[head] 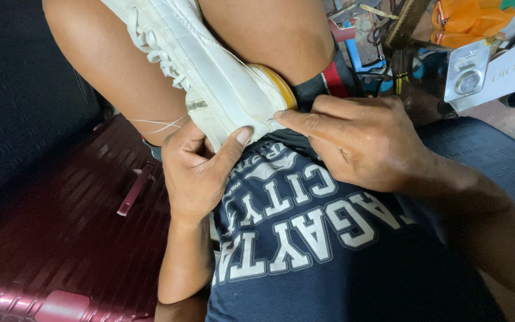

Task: The person holds a white sneaker on their lap and uses a needle and thread to stitch the sole area. They repeatedly push the needle through the shoe material and pull the thread tight, continuing the sewing process across the clip.

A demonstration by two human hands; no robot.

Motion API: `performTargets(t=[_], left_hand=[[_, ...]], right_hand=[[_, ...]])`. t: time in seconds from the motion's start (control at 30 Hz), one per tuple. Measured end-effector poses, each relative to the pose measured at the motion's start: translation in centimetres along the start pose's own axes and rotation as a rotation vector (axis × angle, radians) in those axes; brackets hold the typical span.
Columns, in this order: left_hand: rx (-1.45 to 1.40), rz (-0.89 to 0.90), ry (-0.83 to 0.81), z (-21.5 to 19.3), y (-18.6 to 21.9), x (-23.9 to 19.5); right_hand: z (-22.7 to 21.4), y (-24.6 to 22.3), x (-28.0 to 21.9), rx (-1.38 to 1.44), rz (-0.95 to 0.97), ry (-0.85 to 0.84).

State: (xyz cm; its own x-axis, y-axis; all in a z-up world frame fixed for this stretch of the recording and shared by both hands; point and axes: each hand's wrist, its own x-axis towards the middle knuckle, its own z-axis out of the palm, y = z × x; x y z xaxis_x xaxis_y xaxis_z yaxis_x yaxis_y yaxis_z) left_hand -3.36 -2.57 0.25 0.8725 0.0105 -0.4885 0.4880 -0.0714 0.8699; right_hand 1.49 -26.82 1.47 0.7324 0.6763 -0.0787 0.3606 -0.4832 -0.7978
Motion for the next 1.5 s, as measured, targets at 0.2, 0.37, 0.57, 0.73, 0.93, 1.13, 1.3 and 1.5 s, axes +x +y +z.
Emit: performTargets(t=[0.2,0.37,0.57,0.73,0.93,1.13,1.3,1.5], left_hand=[[0.224,0.05,0.038,0.9,0.6,0.2],[0.218,0.037,0.064,1.2,0.3,0.1],[0.094,0.094,0.041,1.0,0.1,0.6],[0.128,0.066,0.063,1.2,0.0,0.5],[0.279,0.153,0.172,0.0,-0.7,-0.6],[0.494,0.006,0.567,-5.5,-1.4,-2.9],[0.612,0.206,0.64,-5.9,-2.6,-3.7],[0.567,0.26,0.322,-2.3,-1.7,-2.8]], right_hand=[[-0.1,-0.6,-0.1,-0.267,-0.063,0.037],[0.0,-0.9,1.0,-0.408,-0.127,0.025],[0.5,-0.6,3.1,-0.445,-0.168,-0.004],[1.2,-0.3,4.2,-0.437,-0.231,-0.001],[0.5,0.1,4.0,-0.319,-0.203,-0.001],[-0.7,1.3,2.8,-0.243,-0.15,0.023],[-1.2,2.3,2.6,-0.144,-0.087,-0.003],[-2.2,3.3,1.9,-0.041,0.015,0.01]])
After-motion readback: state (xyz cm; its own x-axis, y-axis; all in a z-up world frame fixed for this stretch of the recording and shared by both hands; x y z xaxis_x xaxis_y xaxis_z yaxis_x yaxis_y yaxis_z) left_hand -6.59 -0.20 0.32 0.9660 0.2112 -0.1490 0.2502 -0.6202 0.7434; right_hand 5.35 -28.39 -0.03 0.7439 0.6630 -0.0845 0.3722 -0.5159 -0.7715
